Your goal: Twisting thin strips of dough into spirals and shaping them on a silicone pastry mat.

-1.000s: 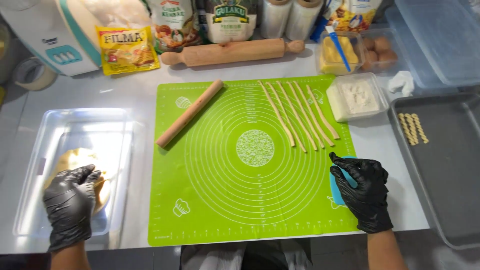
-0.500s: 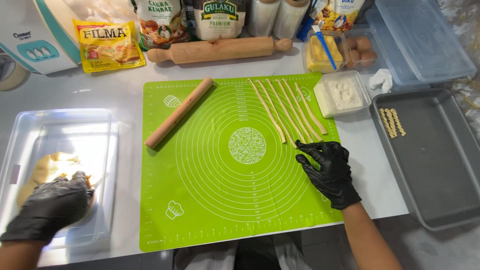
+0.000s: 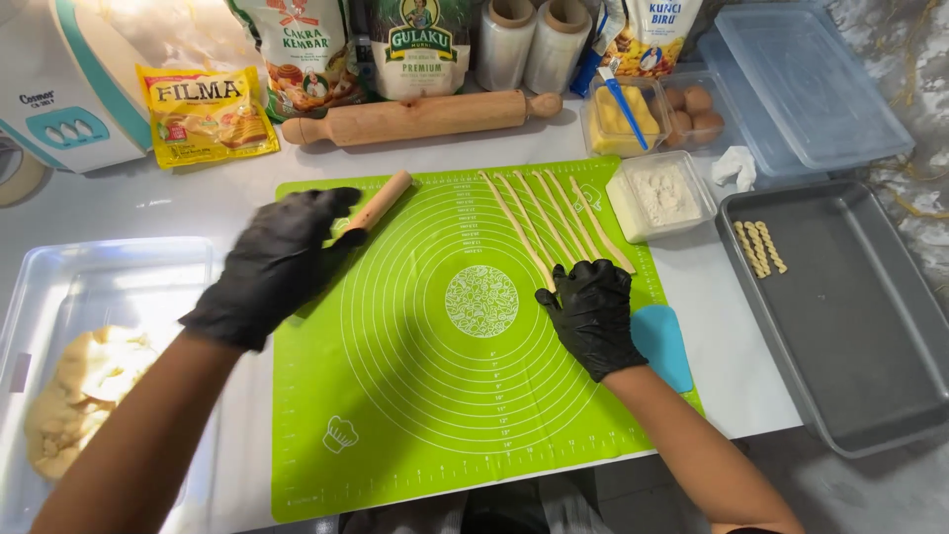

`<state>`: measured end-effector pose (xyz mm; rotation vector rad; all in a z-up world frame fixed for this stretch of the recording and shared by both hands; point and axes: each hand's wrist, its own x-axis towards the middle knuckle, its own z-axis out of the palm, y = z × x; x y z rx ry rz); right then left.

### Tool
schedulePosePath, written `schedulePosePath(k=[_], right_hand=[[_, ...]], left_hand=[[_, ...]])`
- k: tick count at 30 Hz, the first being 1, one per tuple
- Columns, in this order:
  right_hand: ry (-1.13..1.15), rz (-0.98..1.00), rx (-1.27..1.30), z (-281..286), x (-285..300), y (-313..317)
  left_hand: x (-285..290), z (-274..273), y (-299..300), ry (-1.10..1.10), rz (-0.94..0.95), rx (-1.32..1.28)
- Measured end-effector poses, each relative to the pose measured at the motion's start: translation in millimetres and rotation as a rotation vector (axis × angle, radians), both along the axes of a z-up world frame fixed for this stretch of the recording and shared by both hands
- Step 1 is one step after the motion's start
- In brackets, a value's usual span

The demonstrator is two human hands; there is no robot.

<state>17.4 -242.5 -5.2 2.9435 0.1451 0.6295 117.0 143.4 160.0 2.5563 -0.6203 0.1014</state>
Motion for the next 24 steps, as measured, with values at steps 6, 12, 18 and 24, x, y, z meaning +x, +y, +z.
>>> schedulePosePath(k=[6, 12, 18, 24], right_hand=[[-0.096, -0.108, -0.038, -35, 8, 3], [-0.036, -0.147, -0.019, -46, 11, -10], [-0.107, -0.278, -0.416, -64, 13, -6], [-0.158, -0.276, -0.457, -72, 16, -13]], left_hand=[[112, -113, -124, -0.124, -0.125, -0.033], [176, -184, -184, -0.182, -0.092, -0.060], [185, -190, -189, -0.124, -0.083, -0.198], [169, -168, -180, -0.182, -0.127, -0.109]])
